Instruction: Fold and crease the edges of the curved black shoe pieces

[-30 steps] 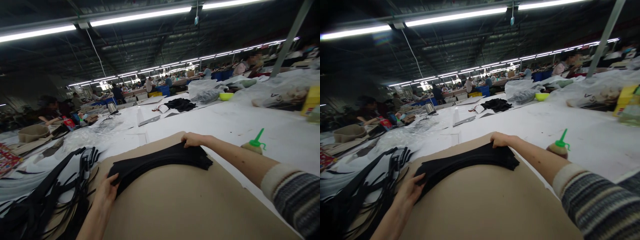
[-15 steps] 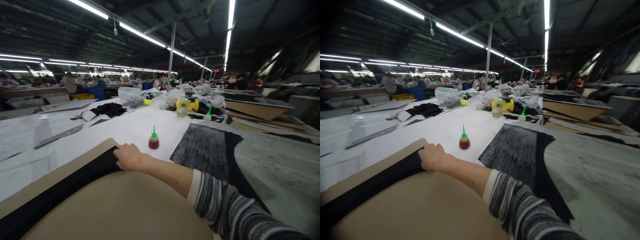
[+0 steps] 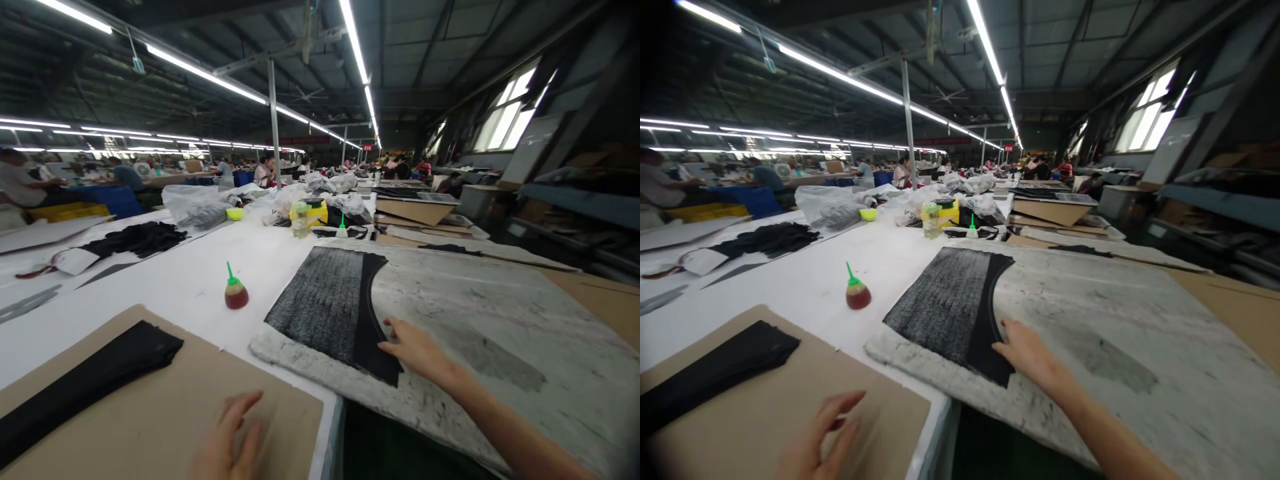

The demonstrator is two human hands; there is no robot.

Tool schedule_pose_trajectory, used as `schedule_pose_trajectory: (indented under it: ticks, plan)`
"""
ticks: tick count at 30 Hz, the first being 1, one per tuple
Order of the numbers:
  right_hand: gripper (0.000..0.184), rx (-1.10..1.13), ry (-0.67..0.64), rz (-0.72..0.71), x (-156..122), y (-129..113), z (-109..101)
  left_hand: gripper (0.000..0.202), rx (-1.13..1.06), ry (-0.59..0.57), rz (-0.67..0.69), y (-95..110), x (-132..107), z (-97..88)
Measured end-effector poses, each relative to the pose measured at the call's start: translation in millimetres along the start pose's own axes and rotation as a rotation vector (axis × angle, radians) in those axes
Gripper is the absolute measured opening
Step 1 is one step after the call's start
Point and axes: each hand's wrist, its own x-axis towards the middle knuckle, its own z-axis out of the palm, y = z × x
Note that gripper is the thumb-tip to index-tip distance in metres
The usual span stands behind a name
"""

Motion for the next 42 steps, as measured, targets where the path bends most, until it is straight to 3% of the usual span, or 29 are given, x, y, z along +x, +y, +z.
schedule_pose_trajectory:
  ticks: [1,5,9,15,22,29,35,39,42]
  plan:
    - [0.048,0.029,-0.003,0.019,-3.5,5.3,5.3,0.030,0.034,-0.116,0.044,9.3,-0.9,21.4]
    - [0.050,0.127,0.002,0.032,-5.6,-1.3,19.9,0.034,0.221,-0.333,0.227,37.6,-8.4,96.1]
    - [0.046,0.224,0.001,0.039,2.3,-4.2,21.2,0.042,0.420,-0.416,0.368,43.9,-14.3,132.7]
    - [0.052,0.459,-0.013,-0.034,13.4,16.0,18.1,0.046,0.580,-0.465,0.443,43.2,-9.3,146.4]
    - [0.038,0.824,-0.278,-0.085,24.6,20.5,7.9,0.048,0.659,-0.526,0.610,40.2,-20.9,158.6]
    - [0.045,0.848,-0.421,-0.307,29.0,24.6,-3.5,0.052,0.781,-0.536,0.735,33.7,-36.2,179.1]
    - [0.038,0.641,-0.328,-0.507,35.7,31.0,1.5,0.049,0.922,-0.443,0.926,26.0,-48.2,207.7]
    - [0.028,0.495,-0.239,-0.633,40.3,29.8,-2.6,0.050,1.047,-0.307,0.800,23.3,-53.5,229.7]
    - [0.019,0.467,-0.167,-0.707,48.3,25.6,-13.1,0.043,1.014,-0.315,0.729,23.1,-55.5,238.6]
